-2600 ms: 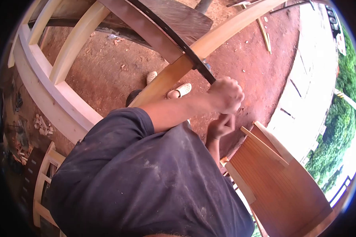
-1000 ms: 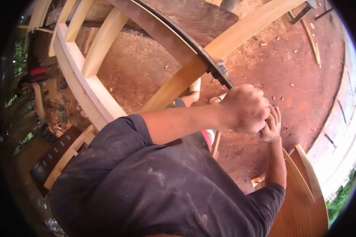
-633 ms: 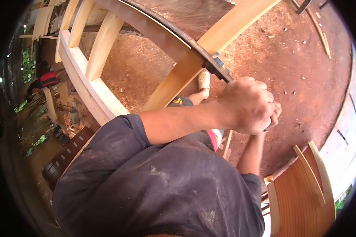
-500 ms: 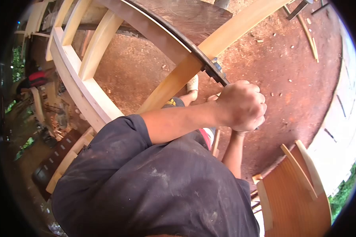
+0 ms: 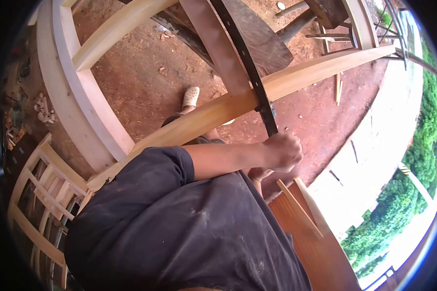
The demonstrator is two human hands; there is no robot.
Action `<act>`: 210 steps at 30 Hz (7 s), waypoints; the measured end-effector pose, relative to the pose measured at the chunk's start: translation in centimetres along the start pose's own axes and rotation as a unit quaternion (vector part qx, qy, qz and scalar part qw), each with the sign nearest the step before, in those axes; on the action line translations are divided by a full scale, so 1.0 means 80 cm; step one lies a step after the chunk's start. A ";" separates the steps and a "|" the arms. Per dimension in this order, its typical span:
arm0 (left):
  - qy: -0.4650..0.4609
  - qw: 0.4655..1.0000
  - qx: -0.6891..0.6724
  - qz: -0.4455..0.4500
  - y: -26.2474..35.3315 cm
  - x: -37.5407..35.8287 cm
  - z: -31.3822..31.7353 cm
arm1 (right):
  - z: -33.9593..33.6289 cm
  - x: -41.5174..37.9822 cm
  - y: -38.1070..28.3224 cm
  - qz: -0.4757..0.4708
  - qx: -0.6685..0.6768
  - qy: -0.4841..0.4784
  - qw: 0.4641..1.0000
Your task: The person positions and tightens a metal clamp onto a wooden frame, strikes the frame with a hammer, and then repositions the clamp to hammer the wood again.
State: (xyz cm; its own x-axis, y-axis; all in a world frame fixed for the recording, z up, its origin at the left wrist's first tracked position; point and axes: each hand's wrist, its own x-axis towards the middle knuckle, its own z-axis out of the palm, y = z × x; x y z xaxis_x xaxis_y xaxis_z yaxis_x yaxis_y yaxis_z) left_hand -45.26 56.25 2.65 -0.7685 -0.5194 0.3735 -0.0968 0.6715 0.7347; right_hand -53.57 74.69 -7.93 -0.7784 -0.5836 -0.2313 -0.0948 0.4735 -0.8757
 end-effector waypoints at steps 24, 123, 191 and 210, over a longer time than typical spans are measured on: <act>-0.020 1.000 0.007 0.016 0.004 0.004 -0.003 | -0.031 0.042 -0.090 0.320 0.193 -0.177 0.911; -0.010 0.844 -0.006 -0.536 -0.107 -0.164 -0.181 | -0.170 -0.501 0.370 0.526 0.117 0.541 0.646; 0.339 0.724 -0.479 -0.362 -0.229 -0.129 -0.224 | 0.102 0.169 -0.486 0.093 -0.215 -0.183 0.955; 0.306 0.745 -0.463 -0.369 -0.233 -0.131 -0.236 | 0.096 0.208 -0.463 0.111 -0.122 -0.207 0.964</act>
State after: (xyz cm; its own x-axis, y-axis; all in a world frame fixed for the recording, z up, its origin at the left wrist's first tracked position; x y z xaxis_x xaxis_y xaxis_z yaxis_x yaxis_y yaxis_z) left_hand -23.43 39.20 -4.28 -0.2624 -0.9010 -0.3455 0.3464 -0.4221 0.8377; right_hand -58.23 42.33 17.40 -0.4859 -0.6399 -0.5954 -0.1374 0.7287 -0.6709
